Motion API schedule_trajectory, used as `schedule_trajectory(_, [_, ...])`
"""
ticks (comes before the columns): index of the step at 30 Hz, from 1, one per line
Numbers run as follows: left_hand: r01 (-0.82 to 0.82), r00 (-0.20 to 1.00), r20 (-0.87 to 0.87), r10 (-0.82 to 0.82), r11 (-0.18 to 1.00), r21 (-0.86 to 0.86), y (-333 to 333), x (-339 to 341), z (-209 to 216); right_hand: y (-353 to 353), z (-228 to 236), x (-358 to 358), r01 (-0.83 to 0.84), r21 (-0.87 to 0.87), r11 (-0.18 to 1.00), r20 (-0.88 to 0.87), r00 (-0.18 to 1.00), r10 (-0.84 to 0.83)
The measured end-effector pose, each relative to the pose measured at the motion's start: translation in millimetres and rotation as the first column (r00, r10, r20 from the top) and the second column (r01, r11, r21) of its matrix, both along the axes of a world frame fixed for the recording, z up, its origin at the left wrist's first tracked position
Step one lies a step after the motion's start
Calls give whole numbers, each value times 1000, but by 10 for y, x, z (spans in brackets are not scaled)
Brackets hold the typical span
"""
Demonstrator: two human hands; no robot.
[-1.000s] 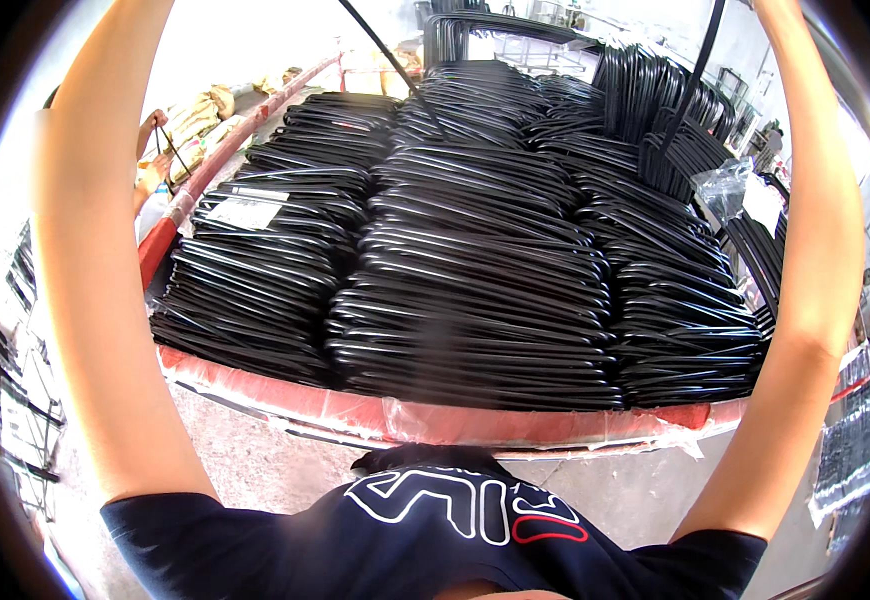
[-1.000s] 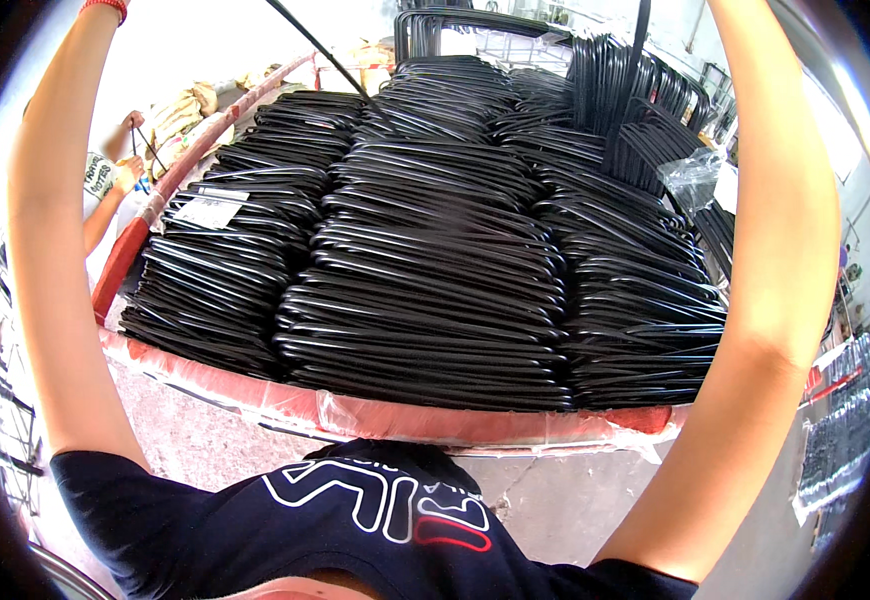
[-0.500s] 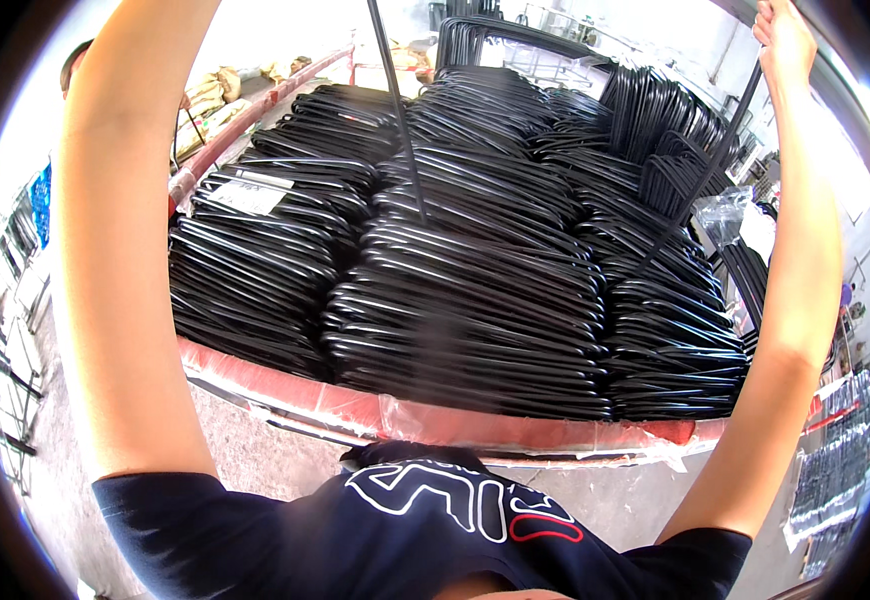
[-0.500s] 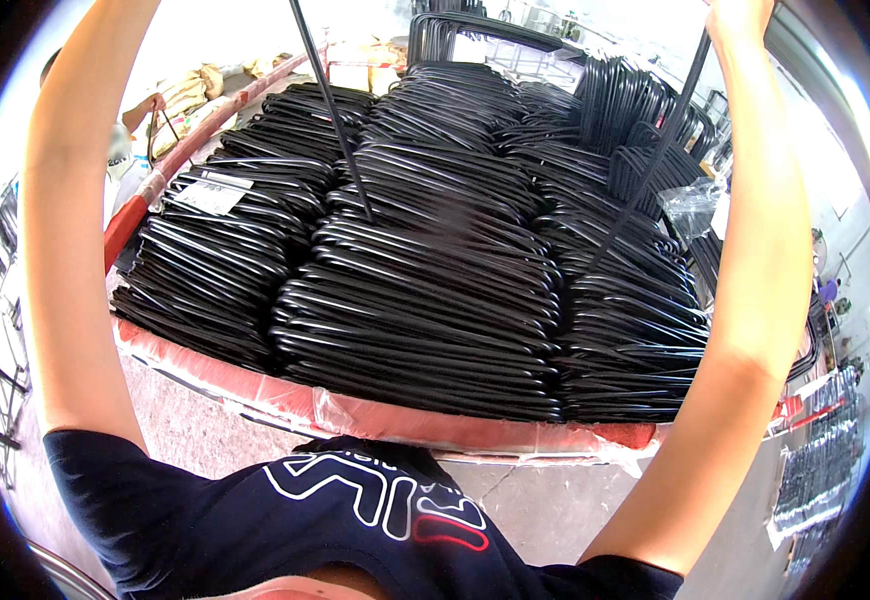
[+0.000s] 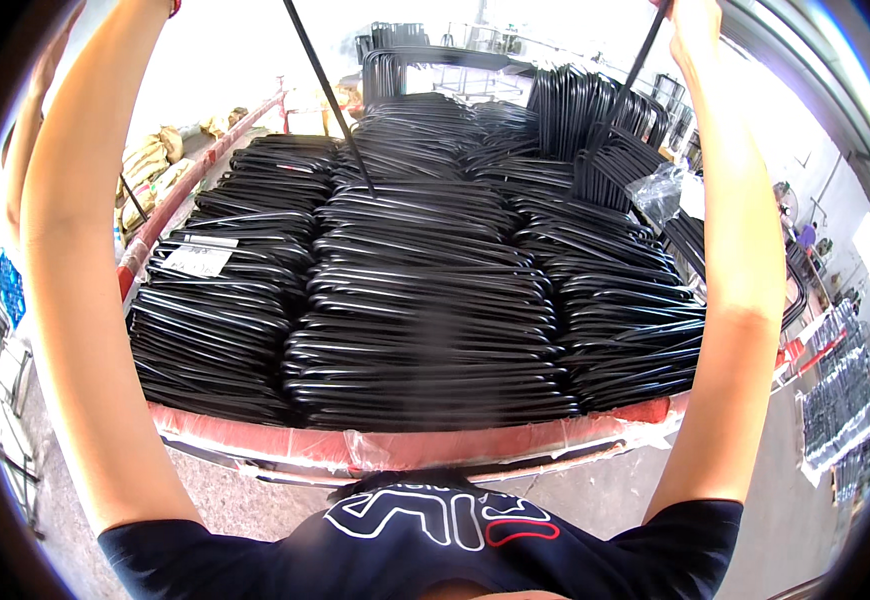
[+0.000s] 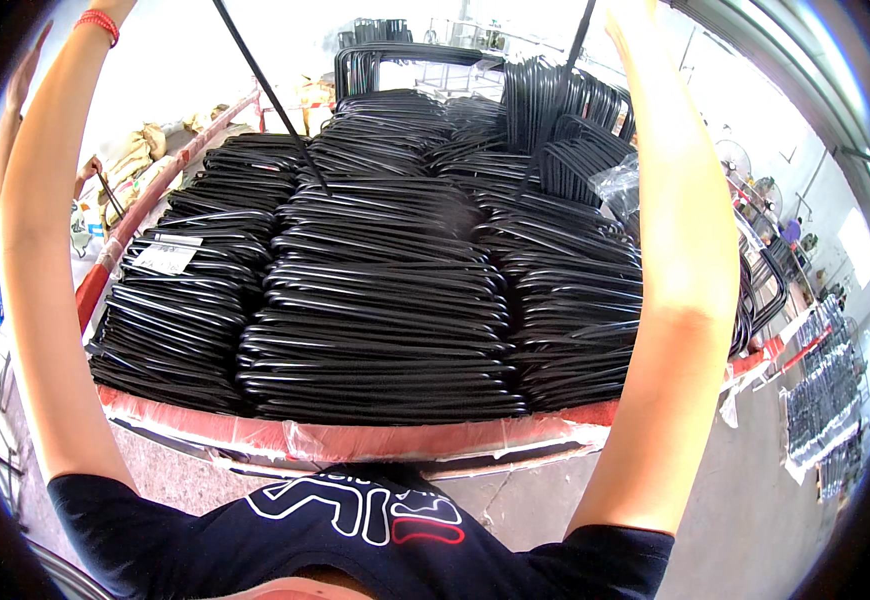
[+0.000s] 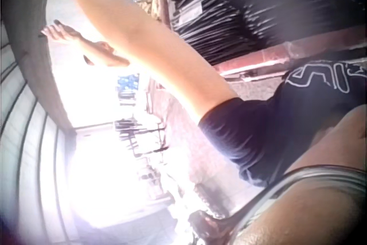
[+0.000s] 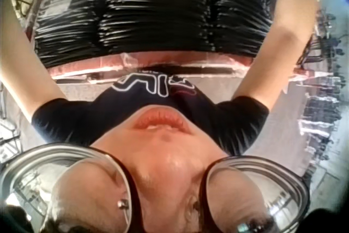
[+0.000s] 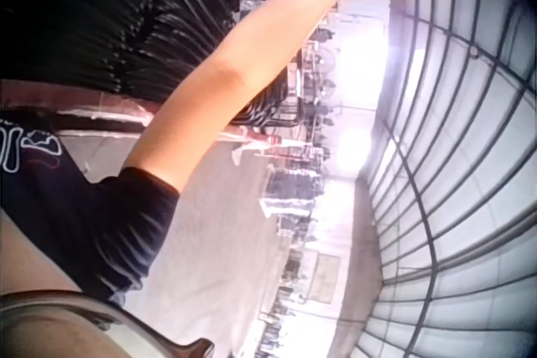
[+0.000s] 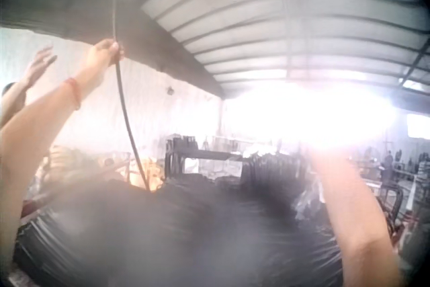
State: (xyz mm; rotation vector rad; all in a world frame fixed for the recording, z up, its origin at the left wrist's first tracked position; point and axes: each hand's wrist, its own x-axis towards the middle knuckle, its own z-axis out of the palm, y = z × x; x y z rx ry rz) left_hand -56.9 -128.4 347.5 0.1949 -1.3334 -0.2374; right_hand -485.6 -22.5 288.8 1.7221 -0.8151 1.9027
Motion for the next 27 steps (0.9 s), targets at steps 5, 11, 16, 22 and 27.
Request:
schedule_trajectory(5, [115,992,-47,-118,992,-59,-140,-173,-146,-49,-133,-243,168,98,981,-44,985,-164])
schedule_trajectory(11, [-48,998,38,52,995,-92,-308,-339,-618,-454,-567,-516,-31,408,913,50,999,12])
schedule_trajectory(16, [-346,936,72,345,938,2,-999,-249,-1757,-596,-1144,-287,-714,520,469,610,695,382])
schedule_trajectory(22, [-294,950,108,294,956,-17,-740,-232,-2571,-881,-2112,-263,-934,330,133,774,349,528])
schedule_trajectory(27, [73,988,80,-132,856,511,-694,37,-3007,-1162,-2480,-114,-976,124,181,822,203,533])
